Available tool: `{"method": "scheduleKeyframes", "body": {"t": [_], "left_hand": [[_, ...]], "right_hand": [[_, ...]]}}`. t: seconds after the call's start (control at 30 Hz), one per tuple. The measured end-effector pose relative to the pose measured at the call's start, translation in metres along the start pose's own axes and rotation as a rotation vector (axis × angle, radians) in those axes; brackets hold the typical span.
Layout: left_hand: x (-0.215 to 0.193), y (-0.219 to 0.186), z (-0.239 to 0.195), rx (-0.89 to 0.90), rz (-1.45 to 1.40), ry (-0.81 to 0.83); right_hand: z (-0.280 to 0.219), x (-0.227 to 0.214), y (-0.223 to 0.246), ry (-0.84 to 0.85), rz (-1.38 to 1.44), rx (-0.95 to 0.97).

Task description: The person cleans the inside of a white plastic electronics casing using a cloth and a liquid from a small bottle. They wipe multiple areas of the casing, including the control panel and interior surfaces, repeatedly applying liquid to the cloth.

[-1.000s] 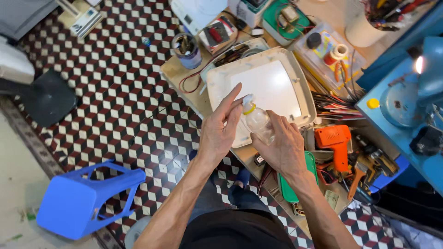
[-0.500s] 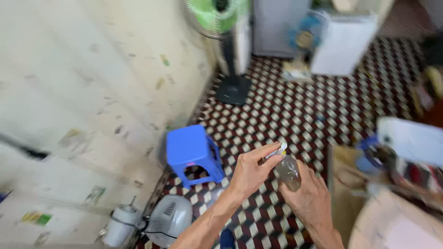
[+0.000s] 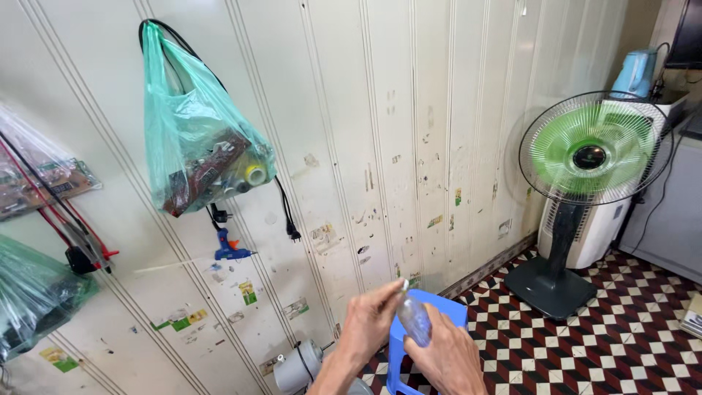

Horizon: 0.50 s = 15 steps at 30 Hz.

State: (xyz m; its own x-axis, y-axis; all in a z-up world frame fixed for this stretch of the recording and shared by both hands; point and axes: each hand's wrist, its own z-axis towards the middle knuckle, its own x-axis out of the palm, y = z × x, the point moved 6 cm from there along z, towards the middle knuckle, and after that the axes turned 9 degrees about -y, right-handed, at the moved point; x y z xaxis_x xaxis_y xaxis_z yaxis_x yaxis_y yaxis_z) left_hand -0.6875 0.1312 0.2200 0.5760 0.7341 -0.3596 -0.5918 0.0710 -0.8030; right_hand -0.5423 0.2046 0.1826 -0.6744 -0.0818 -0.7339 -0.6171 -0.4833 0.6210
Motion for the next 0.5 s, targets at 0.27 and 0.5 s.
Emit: {"method": "scheduleKeyframes", "body": {"t": [0.27, 0.5], "left_hand": [[0.063, -0.054, -0.035, 0.406, -0.013, 0.182], [0.072, -0.107, -0.048, 0.660, -0.082, 0.282]], "right_hand": [[-0.039, -0.007, -0.081, 0.033, 0.149, 0.404], [-0.082, -0.074, -0.068, -0.308, 0.252, 0.282]]}}
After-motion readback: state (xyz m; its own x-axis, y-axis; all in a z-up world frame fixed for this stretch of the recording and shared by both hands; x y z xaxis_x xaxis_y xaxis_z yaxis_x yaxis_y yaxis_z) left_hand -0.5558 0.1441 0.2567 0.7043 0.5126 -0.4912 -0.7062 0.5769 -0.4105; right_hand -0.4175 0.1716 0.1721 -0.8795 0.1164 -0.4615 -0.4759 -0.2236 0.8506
